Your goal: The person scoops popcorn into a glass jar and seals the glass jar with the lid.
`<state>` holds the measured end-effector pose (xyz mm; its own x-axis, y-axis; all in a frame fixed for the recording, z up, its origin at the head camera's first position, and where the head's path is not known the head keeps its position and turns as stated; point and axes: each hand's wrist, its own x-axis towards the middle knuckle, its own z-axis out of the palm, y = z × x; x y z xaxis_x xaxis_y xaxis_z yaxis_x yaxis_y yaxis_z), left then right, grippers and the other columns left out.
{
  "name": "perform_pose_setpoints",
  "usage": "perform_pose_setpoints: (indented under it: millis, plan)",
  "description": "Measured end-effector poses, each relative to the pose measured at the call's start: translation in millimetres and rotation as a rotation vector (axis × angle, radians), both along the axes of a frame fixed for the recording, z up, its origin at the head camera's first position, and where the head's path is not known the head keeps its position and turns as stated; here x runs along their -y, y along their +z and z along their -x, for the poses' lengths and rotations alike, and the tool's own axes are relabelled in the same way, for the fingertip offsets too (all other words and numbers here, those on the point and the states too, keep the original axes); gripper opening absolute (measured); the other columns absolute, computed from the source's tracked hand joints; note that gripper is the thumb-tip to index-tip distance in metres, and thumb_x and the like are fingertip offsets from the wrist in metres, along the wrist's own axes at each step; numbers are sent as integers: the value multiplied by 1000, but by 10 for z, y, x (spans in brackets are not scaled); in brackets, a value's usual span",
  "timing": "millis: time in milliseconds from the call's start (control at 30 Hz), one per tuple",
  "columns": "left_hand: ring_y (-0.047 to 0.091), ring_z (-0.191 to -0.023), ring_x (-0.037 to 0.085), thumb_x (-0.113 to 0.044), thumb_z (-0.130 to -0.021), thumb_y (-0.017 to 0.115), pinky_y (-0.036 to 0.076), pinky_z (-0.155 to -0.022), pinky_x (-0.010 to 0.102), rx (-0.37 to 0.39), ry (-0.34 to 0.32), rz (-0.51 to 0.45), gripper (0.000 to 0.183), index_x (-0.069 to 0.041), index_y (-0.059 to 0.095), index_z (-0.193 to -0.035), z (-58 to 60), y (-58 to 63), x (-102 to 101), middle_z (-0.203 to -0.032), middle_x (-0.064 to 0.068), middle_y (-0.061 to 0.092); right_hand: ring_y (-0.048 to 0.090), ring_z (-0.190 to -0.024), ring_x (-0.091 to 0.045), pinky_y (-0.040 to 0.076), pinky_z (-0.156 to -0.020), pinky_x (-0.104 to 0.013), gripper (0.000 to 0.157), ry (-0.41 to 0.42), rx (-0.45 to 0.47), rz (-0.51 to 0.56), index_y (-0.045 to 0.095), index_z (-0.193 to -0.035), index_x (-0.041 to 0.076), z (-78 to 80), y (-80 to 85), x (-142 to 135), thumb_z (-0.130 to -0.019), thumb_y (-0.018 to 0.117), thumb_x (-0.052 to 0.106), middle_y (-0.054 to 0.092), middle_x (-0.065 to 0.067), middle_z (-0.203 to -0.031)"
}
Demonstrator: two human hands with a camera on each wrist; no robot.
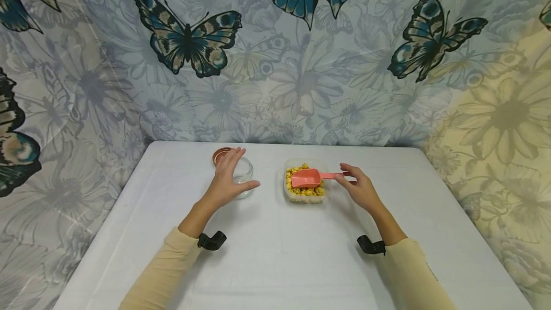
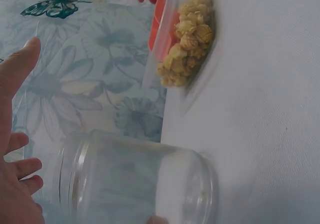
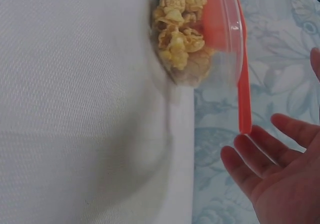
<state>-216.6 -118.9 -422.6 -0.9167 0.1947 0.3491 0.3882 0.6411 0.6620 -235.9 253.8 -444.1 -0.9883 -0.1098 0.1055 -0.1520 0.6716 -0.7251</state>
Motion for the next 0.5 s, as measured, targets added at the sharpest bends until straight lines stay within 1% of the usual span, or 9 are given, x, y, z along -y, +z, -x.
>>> perform_pose_setpoints:
  millis: [67, 200, 367, 500]
  plan:
    - [16, -140, 24, -53, -68, 71, 8, -113, 53, -14, -9, 20, 90, -19, 29, -141, -2, -1, -42, -147, 5, 27, 45, -119, -33, 41, -95, -53, 66, -3, 2, -4, 38, -136, 7, 9, -11, -4, -87, 52, 48, 42, -17, -136]
    - [17, -139, 23, -54, -68, 70, 10, -113, 53, -29, -25, 32, 90, -19, 30, -141, -6, 3, -140, -147, 6, 27, 46, -118, -33, 42, -95, -53, 67, -4, 16, -10, 38, -136, 7, 27, -13, -10, -86, 52, 50, 43, -17, -135]
    - [18, -139, 23, -55, -68, 70, 16, -109, 57, -39, -66, 23, 89, -23, 30, -141, 0, 27, -285, -147, 4, 27, 46, -118, -33, 41, -95, -52, 68, -5, 30, -9, 39, -135, 7, 82, 5, -21, -86, 52, 51, 46, -16, -133]
    - [19, -138, 23, -54, -68, 70, 24, -108, 55, -29, -94, 17, 89, -24, 30, -141, 5, 33, -397, -147, 4, 27, 46, -117, -33, 41, -96, -51, 70, -20, 67, -12, 39, -135, 9, 126, 6, -22, -84, 51, 56, 49, -16, -130]
